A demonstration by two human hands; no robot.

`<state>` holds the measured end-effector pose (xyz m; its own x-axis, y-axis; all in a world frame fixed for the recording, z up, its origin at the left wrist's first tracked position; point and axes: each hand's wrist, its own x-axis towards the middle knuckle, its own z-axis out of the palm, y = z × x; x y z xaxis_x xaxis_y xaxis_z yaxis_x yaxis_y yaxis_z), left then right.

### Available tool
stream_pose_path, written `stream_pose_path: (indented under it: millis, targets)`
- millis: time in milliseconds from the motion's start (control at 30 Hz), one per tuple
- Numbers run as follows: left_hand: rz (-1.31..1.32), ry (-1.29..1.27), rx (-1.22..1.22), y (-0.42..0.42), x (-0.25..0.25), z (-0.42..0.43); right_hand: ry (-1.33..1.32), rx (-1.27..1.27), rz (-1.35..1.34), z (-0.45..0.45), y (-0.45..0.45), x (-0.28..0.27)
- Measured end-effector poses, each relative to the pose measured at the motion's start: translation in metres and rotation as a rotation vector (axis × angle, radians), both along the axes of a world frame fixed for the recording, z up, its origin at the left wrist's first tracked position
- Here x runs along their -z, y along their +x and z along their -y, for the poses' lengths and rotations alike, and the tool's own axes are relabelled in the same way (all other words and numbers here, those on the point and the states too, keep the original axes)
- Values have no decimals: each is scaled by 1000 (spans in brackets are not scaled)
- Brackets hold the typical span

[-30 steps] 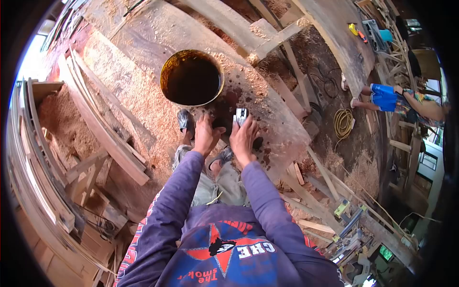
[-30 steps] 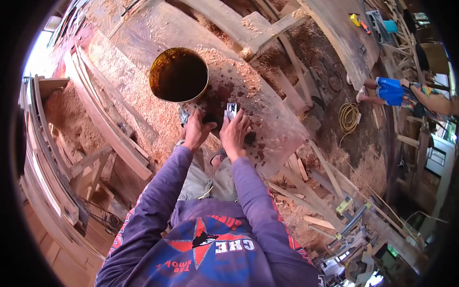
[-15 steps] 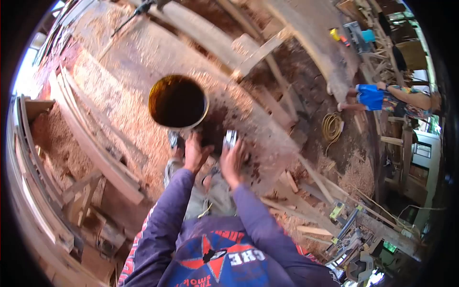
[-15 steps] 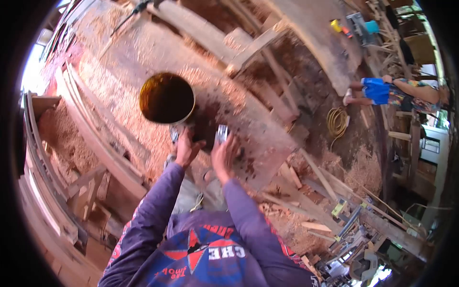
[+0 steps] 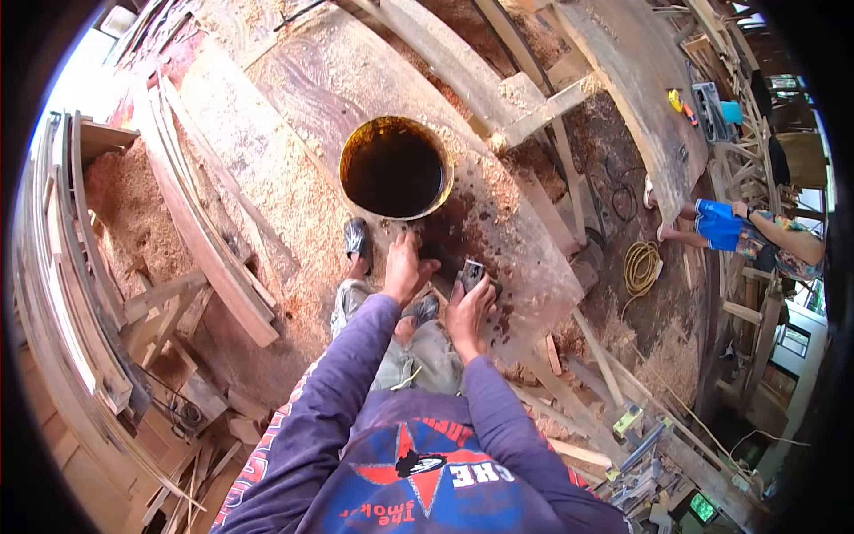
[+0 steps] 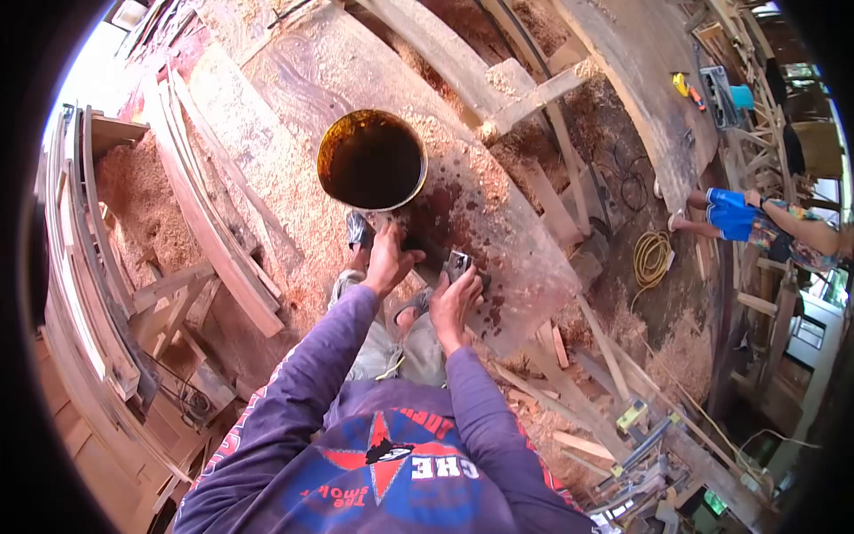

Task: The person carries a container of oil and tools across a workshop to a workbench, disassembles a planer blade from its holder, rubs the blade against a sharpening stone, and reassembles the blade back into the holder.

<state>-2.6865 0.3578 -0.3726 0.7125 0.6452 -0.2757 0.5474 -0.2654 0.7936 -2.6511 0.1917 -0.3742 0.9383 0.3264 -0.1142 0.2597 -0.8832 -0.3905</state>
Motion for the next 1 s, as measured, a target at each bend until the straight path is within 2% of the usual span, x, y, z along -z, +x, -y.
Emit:
stream_pose_path:
  millis: [100,133,233,300,367,400,433,500,567,633,667,700,767,833,867,900,967,1000]
  targets:
    - [67,75,8,-2,6,2,80,-22,100,-35,33,8]
    - [111,69,5,-4,11,3,43,-23,22,-47,43,-5]
    - [88,41,-9,-3,6,3,115,-68,96,-8,17,12]
    - [-71,-12,21,5,-4,-3,-30,-51,42,3,7,7]
    - [26,1,20,2,5,-3,32,-49,152,-26,31,16]
    - [11,1,12,3,3,-1,88,-54,49,-40,45,5]
    - [-3,6,1,2,-1,0,-23,-38,-7,-48,50,-8]
    - [27,32,3,0,-1,0,100,-80,57,-15,28,2]
    - [8,8,-3,2,0,-2,76,-53,7,12,7,8]
    - [-12,-6,9,2,7,-4,144,-48,18,-13,26,3]
    - [46,20,-3,3,11,-4,41,-46,44,-33,38,-10]
    - [101,39,-22,-1,13,2,57,-58,0,-39,47,-7]
    - [73,59,-17,-1,8,3,78,-60,92,-25,34,-3]
    - [93,34,-13,-2,8,2,180,-42,75,15,8,23]
    - [61,62,2,1,6,1,-4,-1,-32,14,5,3]
    - [56,61,4,2,9,-2,-4,1,-37,-1,17,5]
    - [69,70,20,-1,8,2,30,-29,137,-26,43,23]
    - [99,84,-13,-1,10,5,22,-35,93,-27,43,14]
